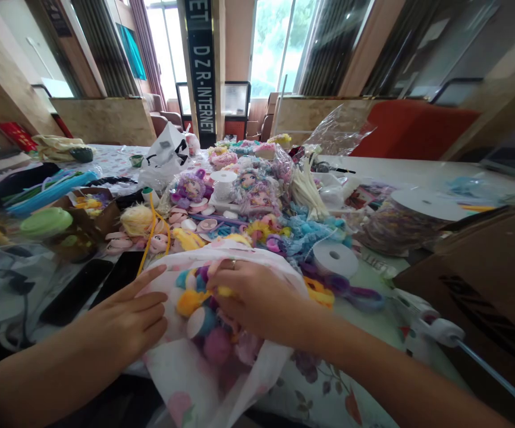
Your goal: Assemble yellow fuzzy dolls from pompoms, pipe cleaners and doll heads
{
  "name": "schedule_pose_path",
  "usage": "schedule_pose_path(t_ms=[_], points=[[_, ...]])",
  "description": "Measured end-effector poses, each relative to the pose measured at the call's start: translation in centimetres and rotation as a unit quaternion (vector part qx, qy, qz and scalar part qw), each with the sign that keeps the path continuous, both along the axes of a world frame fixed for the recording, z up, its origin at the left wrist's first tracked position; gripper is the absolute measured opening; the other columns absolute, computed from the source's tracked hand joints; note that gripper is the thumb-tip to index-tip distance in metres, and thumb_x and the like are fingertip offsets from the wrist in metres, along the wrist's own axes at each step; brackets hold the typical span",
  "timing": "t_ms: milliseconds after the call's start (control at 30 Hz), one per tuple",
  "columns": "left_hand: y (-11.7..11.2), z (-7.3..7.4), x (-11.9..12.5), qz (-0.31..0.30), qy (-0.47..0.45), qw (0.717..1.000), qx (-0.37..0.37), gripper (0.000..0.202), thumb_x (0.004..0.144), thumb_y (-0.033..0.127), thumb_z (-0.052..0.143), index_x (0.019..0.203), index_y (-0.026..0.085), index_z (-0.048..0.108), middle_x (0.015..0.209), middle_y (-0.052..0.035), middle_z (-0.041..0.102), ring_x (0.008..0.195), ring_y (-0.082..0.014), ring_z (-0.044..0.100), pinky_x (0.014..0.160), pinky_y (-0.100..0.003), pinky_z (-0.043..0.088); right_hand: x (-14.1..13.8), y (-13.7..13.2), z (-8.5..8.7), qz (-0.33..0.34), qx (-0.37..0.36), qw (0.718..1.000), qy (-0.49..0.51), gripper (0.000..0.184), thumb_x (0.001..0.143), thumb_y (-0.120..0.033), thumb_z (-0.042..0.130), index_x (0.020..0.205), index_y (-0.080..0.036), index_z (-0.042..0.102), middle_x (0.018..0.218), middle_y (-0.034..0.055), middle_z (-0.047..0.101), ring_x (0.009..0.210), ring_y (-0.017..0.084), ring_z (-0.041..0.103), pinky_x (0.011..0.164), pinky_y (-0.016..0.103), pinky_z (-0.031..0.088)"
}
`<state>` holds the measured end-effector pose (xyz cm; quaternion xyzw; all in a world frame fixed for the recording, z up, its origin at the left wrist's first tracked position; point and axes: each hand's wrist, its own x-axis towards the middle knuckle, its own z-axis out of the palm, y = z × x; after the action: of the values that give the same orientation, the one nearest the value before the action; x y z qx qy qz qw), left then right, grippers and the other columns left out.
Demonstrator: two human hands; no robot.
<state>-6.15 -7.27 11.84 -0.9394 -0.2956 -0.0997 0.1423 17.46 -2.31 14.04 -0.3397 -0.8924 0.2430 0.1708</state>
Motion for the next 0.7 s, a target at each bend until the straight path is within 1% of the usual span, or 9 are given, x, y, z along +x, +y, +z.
schedule_pose_path(t_ms=[67, 133, 267, 333, 367, 433, 533, 633, 700], points=[[-0.2, 0.7, -0.2, 0.003, 0.007, 0.999, -0.045, 0.029, 0.089, 0.009, 0.041, 0.075, 0.019, 0.064, 0.07, 0.001, 0.063, 0.079, -0.0136, 0.061, 0.117, -0.041, 0.019, 0.2, 0.1, 0.2, -0.024, -0.063, 0.997, 0.041, 0.022, 0.083, -0.013, 0.052, 0.094, -0.024, 0.067, 0.098, 0.0009, 0.066, 0.085, 0.014, 0.061, 0.072, 0.023, 0.048], [-0.4, 1.1, -0.5, 0.003, -0.005, 0.997, -0.077, 0.026, 0.088, 0.01, 0.043, 0.084, 0.021, 0.066, 0.08, 0.0003, 0.067, 0.089, -0.0141, 0.062, 0.117, -0.041, 0.02, 0.4, 0.3, 0.4, -0.022, -0.15, 0.984, 0.091, 0.017, 0.082, -0.015, 0.055, 0.091, -0.023, 0.067, 0.095, 0.0005, 0.066, 0.079, 0.013, 0.062, 0.067, 0.021, 0.048], [-0.7, 1.7, -0.7, -0.002, -0.035, 0.994, -0.107, 0.026, 0.087, 0.011, 0.045, 0.095, 0.024, 0.066, 0.092, 0.0, 0.069, 0.103, -0.0144, 0.06, 0.116, -0.039, 0.023, 0.6, 0.6, 0.9, 0.01, -0.346, 0.922, 0.172, 0.01, 0.08, -0.022, 0.06, 0.088, -0.018, 0.066, 0.087, 0.0003, 0.065, 0.063, 0.01, 0.059, 0.058, 0.021, 0.048], [-0.8, 2.2, -0.7, 0.003, -0.031, 0.992, -0.121, 0.026, 0.085, 0.01, 0.047, 0.098, 0.023, 0.065, 0.096, -0.0007, 0.069, 0.106, -0.0147, 0.06, 0.116, -0.038, 0.024, 0.5, 0.7, 1.1, 0.003, -0.379, 0.906, 0.19, 0.011, 0.08, -0.025, 0.061, 0.087, -0.018, 0.065, 0.084, 0.0, 0.064, 0.063, 0.011, 0.06, 0.06, 0.022, 0.049], [-0.9, 2.4, -0.7, 0.002, -0.029, 0.991, -0.127, 0.026, 0.085, 0.009, 0.048, 0.1, 0.022, 0.064, 0.099, -0.0012, 0.069, 0.106, -0.0149, 0.06, 0.116, -0.038, 0.025, 0.5, 0.8, 1.2, -0.005, -0.372, 0.908, 0.191, 0.011, 0.081, -0.025, 0.061, 0.087, -0.018, 0.065, 0.084, 0.0002, 0.064, 0.066, 0.011, 0.061, 0.062, 0.023, 0.05], [-1.1, 2.8, -0.9, -0.01, -0.029, 0.99, -0.138, 0.027, 0.085, 0.009, 0.049, 0.104, 0.022, 0.063, 0.106, -0.0023, 0.068, 0.108, -0.0152, 0.059, 0.114, -0.036, 0.028, 0.3, 0.8, 1.3, -0.024, -0.327, 0.927, 0.182, 0.011, 0.081, -0.024, 0.06, 0.086, -0.017, 0.065, 0.085, 0.001, 0.065, 0.071, 0.013, 0.062, 0.065, 0.023, 0.05], [-1.2, 3.0, -1.4, -0.036, -0.032, 0.985, -0.164, 0.03, 0.085, 0.011, 0.05, 0.11, 0.023, 0.062, 0.11, -0.0024, 0.067, 0.11, -0.015, 0.058, 0.11, -0.031, 0.034, 0.3, 0.8, 1.3, -0.052, -0.198, 0.969, 0.138, 0.011, 0.081, -0.019, 0.056, 0.087, -0.019, 0.066, 0.091, 0.0021, 0.067, 0.08, 0.015, 0.063, 0.068, 0.024, 0.049], [-0.8, 2.7, -1.4, -0.045, -0.03, 0.981, -0.184, 0.031, 0.085, 0.012, 0.051, 0.112, 0.024, 0.062, 0.11, -0.0024, 0.067, 0.11, -0.0149, 0.058, 0.107, -0.029, 0.037, 0.1, 0.3, 1.3, -0.053, -0.032, 0.998, 0.016, 0.025, 0.079, -0.008, 0.051, 0.094, -0.021, 0.066, 0.094, 0.0029, 0.068, 0.084, 0.017, 0.062, 0.071, 0.027, 0.048], [-0.4, 2.2, -1.0, -0.05, -0.036, 0.981, -0.187, 0.029, 0.087, 0.012, 0.049, 0.11, 0.024, 0.062, 0.109, -0.0026, 0.067, 0.108, -0.0153, 0.058, 0.105, -0.03, 0.039, -0.5, 0.1, 1.1, -0.012, 0.063, 0.994, -0.094, 0.03, 0.077, -0.006, 0.05, 0.098, -0.02, 0.065, 0.094, 0.005, 0.068, 0.086, 0.019, 0.061, 0.076, 0.031, 0.047]])
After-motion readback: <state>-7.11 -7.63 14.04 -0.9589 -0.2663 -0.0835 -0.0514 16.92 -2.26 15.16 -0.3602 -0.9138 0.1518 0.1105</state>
